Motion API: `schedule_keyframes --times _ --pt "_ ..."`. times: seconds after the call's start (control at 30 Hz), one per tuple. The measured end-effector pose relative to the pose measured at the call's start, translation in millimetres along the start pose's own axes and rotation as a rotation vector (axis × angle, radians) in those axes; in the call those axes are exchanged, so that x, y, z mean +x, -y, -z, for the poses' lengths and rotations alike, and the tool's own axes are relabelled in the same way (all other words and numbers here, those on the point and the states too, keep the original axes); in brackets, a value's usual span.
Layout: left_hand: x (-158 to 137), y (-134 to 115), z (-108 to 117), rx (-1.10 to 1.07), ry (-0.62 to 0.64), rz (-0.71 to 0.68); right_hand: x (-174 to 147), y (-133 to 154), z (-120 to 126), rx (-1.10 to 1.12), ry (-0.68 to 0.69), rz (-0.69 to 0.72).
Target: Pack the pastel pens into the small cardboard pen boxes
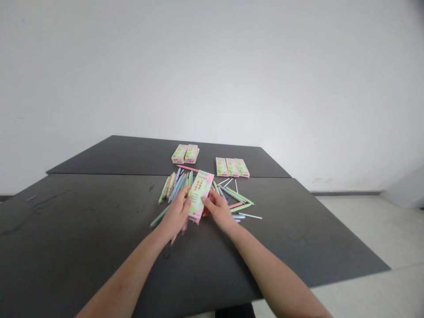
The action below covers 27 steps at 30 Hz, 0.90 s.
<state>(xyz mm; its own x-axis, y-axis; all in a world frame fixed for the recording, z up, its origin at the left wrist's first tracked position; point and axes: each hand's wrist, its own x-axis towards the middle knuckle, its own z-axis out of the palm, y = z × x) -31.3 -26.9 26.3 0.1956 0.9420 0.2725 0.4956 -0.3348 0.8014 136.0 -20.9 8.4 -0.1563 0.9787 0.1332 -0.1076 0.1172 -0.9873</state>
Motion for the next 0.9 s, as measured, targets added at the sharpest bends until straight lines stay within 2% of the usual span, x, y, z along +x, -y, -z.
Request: schedule_keyframes --times 0.13,0.37,0.6,0.77,0.9 --pt "-4 -2 0 -0.083 0.067 0.051 1 -1 3 0.005 0.002 0.006" --pt "1 0 5 0.057 -0.019 -0.016 2 6 11 0.019 -0.026 -0.014" --pt "4 14 6 0.18 -0.074 -0.016 10 21 30 -0.027 -0.178 -0.054" --pt "3 15 5 0.302 -0.059 0.0 28 30 46 -0.107 -0.233 -0.082" --pt "1 5 7 0.413 -0.021 0.035 59 37 61 -0.273 -0.257 -0.091"
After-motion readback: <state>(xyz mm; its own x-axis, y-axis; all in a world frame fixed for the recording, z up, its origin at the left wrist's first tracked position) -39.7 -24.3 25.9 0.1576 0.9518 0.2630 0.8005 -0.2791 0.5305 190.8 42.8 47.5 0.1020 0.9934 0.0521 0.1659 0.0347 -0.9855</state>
